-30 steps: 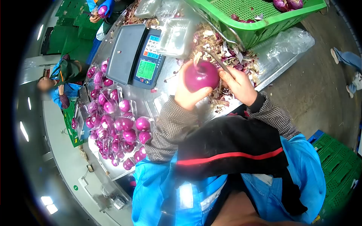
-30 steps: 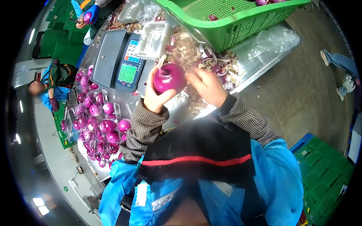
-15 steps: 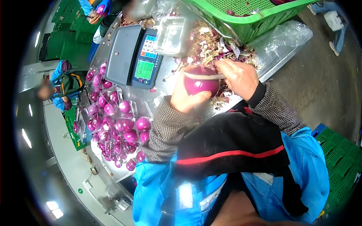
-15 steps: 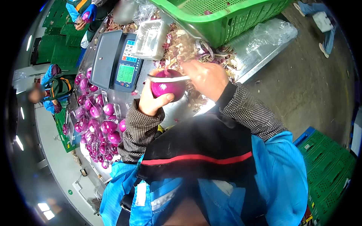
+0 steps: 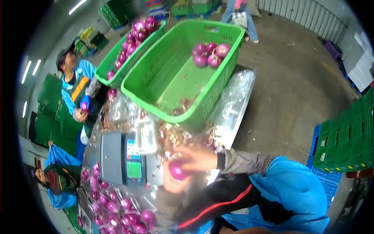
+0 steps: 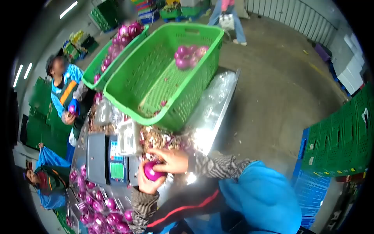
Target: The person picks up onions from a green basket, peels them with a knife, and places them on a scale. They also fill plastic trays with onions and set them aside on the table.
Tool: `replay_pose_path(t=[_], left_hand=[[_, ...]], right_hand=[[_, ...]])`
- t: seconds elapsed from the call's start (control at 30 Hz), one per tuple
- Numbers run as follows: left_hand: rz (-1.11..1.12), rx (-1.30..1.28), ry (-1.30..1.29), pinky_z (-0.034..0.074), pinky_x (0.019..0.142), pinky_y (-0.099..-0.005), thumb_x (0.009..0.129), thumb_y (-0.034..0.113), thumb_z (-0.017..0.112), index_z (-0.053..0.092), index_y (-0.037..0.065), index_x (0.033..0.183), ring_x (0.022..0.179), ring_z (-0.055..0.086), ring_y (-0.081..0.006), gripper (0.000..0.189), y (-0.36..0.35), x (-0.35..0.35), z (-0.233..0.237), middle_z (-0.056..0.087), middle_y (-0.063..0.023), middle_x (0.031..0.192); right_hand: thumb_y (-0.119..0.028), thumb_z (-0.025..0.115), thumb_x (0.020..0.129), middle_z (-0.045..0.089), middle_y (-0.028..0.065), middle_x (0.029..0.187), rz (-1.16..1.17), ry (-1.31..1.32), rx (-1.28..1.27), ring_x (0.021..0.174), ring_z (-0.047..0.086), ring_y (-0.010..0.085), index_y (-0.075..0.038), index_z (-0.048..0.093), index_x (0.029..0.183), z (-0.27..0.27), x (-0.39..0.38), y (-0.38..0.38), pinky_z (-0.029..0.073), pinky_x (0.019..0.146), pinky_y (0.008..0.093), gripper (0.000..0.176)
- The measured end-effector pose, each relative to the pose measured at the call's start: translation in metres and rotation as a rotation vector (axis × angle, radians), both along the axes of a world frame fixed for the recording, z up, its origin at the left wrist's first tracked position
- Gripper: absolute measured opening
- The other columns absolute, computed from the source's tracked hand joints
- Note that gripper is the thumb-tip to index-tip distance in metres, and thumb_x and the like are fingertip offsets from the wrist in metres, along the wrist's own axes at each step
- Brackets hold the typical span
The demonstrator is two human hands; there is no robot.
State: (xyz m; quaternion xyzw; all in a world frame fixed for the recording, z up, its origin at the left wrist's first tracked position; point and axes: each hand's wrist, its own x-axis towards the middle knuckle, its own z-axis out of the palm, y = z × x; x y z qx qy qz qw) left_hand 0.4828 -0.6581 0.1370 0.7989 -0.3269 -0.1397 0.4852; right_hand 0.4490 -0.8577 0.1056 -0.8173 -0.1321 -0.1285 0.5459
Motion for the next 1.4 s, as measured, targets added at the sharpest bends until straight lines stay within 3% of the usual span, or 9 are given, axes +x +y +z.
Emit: replay_pose_path(t=[0.03,0.17,0.4,0.5,0.6,0.77,0.93,1.17,1.4], left_hand=[[0.034,0.064,-0.163,0.050,0.087,-0.0325,0.061,0.018,0.087,0.041,-0.001,0.126,0.101,0.059,-0.0206,0.082,-0.002,-0.002,-0.001,0.057,-0.0156,0.112],[0.079,-0.168,0.155,0.052,0.081,-0.0318,0.060,0.018,0.088,0.045,0.000,0.116,0.091,0.061,-0.0184,0.074,-0.003,-0.010,-0.006,0.059,-0.0130,0.103],[0.250,-0.084,0.001,0.050,0.087,-0.0369,0.056,0.023,0.089,0.045,-0.003,0.124,0.098,0.060,-0.0250,0.085,0.000,-0.019,0.004,0.057,-0.0160,0.110],[0.251,0.005,-0.030,0.050,0.090,-0.0363,0.056,0.023,0.089,0.043,-0.002,0.126,0.101,0.060,-0.0242,0.086,0.015,-0.008,-0.007,0.056,-0.0162,0.113],[0.222,-0.175,0.287,0.051,0.091,-0.0344,0.062,0.016,0.088,0.038,0.001,0.130,0.105,0.059,-0.0213,0.085,0.018,-0.014,-0.004,0.056,-0.0139,0.117],[0.076,-0.335,0.444,0.048,0.099,-0.0358,0.068,0.011,0.085,0.033,0.002,0.136,0.117,0.054,-0.0223,0.086,0.015,-0.019,-0.020,0.051,-0.0144,0.128],[0.158,-0.084,-0.247,0.048,0.090,-0.0422,0.060,0.018,0.087,0.045,-0.002,0.133,0.102,0.058,-0.0376,0.086,0.013,-0.040,-0.021,0.057,-0.0216,0.114],[0.470,0.130,-0.048,0.049,0.091,-0.0383,0.066,0.021,0.080,0.050,0.003,0.125,0.102,0.059,-0.0333,0.069,0.085,-0.051,-0.027,0.054,-0.0185,0.111],[0.869,0.614,-0.133,0.048,0.091,-0.0444,0.064,0.037,0.080,0.052,0.002,0.127,0.103,0.060,-0.0367,0.077,0.185,-0.052,-0.064,0.061,-0.0215,0.111]], right_hand=[[-0.044,0.065,0.088,0.065,0.0160,0.101,0.001,-0.063,-0.030,0.084,0.067,0.0329,-0.014,0.049,0.134,0.001,0.001,0.001,0.054,0.073,0.0425,0.057],[-0.039,0.062,0.091,0.065,0.0115,0.098,0.048,0.060,-0.070,0.086,0.067,0.0314,-0.010,0.058,0.105,0.003,-0.002,0.004,0.052,0.073,0.0411,0.032],[-0.034,0.061,0.091,0.063,0.0122,0.074,0.088,-0.002,-0.115,0.066,0.064,0.0322,-0.011,0.058,0.094,-0.005,-0.019,0.021,0.050,0.062,0.0422,0.023],[-0.032,0.063,0.091,0.062,0.0115,0.074,0.173,0.073,-0.014,0.064,0.063,0.0270,-0.009,0.060,0.097,-0.002,-0.032,0.026,0.048,0.060,0.0379,0.024],[-0.033,0.064,0.093,0.062,0.0078,0.078,-0.018,0.245,0.194,0.074,0.061,0.0141,-0.005,0.055,0.112,0.002,-0.021,0.015,0.047,0.065,0.0332,0.035],[-0.038,0.060,0.096,0.063,0.0164,0.114,0.172,0.534,0.326,0.103,0.060,0.0213,0.000,0.048,0.133,-0.001,-0.018,0.017,0.048,0.088,0.0354,0.055],[-0.033,0.063,0.094,0.061,0.0183,0.120,0.156,0.596,0.273,0.112,0.058,0.0240,0.003,0.050,0.132,-0.026,-0.028,0.031,0.047,0.096,0.0365,0.054],[-0.020,0.057,0.097,0.066,0.0040,0.094,0.244,0.771,0.190,0.081,0.061,0.0120,-0.002,0.055,0.124,-0.024,-0.024,0.035,0.051,0.072,0.0271,0.033],[-0.022,0.062,0.092,0.066,0.0122,0.090,0.306,0.659,-0.045,0.079,0.062,0.0159,-0.001,0.058,0.120,-0.046,-0.025,0.034,0.049,0.073,0.0304,0.035]])
